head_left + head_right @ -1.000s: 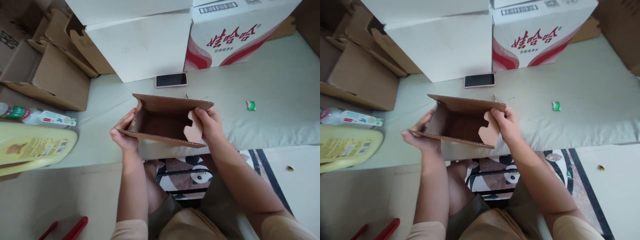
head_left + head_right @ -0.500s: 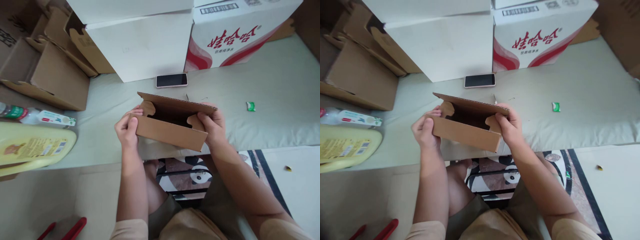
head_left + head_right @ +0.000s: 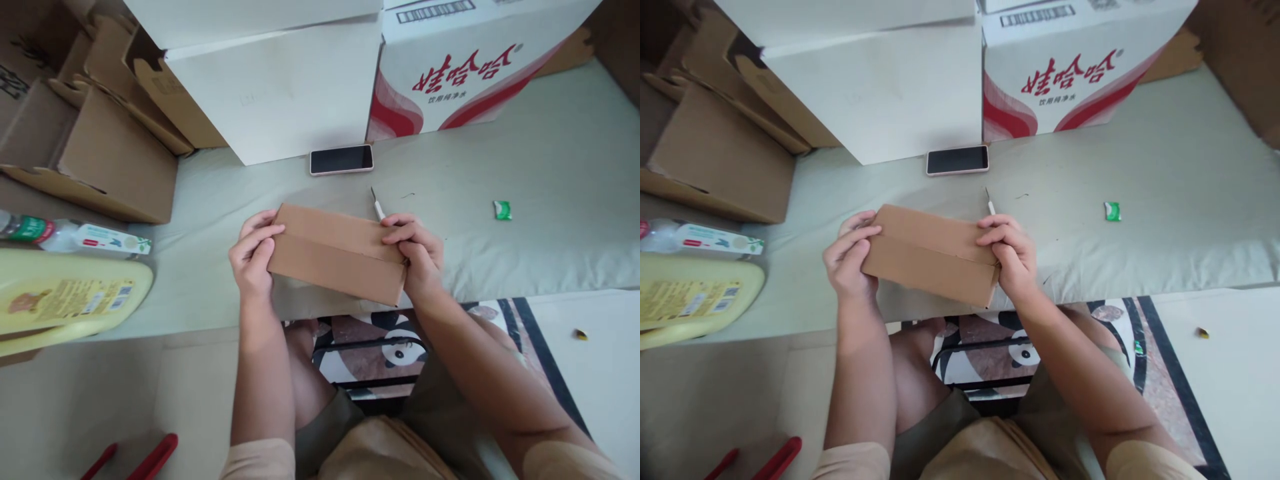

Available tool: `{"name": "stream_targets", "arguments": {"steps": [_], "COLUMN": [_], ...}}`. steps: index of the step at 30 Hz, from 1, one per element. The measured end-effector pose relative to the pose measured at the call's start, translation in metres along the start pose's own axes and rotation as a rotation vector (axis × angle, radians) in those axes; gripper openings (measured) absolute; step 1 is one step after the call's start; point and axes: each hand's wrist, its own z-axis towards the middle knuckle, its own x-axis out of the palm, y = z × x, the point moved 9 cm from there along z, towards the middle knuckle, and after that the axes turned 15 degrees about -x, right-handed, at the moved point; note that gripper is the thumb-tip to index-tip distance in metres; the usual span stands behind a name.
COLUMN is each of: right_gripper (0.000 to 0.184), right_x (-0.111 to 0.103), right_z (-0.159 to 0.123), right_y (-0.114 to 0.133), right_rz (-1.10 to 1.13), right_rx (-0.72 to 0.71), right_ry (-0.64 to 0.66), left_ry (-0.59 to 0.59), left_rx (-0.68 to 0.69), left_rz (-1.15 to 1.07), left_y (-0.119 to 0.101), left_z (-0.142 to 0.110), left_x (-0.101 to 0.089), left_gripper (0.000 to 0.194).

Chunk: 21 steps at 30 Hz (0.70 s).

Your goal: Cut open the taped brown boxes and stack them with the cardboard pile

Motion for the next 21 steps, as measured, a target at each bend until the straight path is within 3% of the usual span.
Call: {"name": "stream_targets", "arguments": {"steps": [4, 7, 10, 13, 17, 19, 21], "right_gripper": [0.030, 0.041, 0.047, 0.058, 0.065, 0.068, 0.070], "right_x": [-0.004, -0.008, -0.003, 0.010, 0.031, 0.038, 0.041], "right_z": [-0.006, -0.013, -0.021, -0.030, -0.034, -0.034, -0.033], "right_y": [-0.010, -0.031, -0.052, -0.063, -0.049, -0.038, -0.030], "right_rz": [0.094, 0.123, 0.108, 0.174, 0.236, 0.242, 0.217], "right_rx": [-0.031, 0.039, 0.148, 0.239, 0.167, 0.128, 0.106], "right_ry": [-0.056, -0.091, -0.018, 0.088, 0.235, 0.286, 0.322], "left_ry": [-0.062, -0.167, -0.248, -0.248, -0.263, -0.241, -0.144], "left_rx": [-0.024, -0.090, -0.172, -0.221, -0.328, -0.444, -0.563], "left_rz": [-0.028, -0.132, -0.235, -0.252, -0.251, -0.243, -0.232], "left_y": [0.004, 0.020, 0.045, 0.063, 0.074, 0.079, 0.084], "left_z": [0.004, 0.011, 0.019, 0.027, 0.027, 0.022, 0.017], "left_x": [-0.008, -0.028, -0.048, -0.054, -0.037, -0.017, 0.009], "left_gripper": [0.019, 0.022, 0.025, 0.028, 0.023, 0.020, 0.024]}}
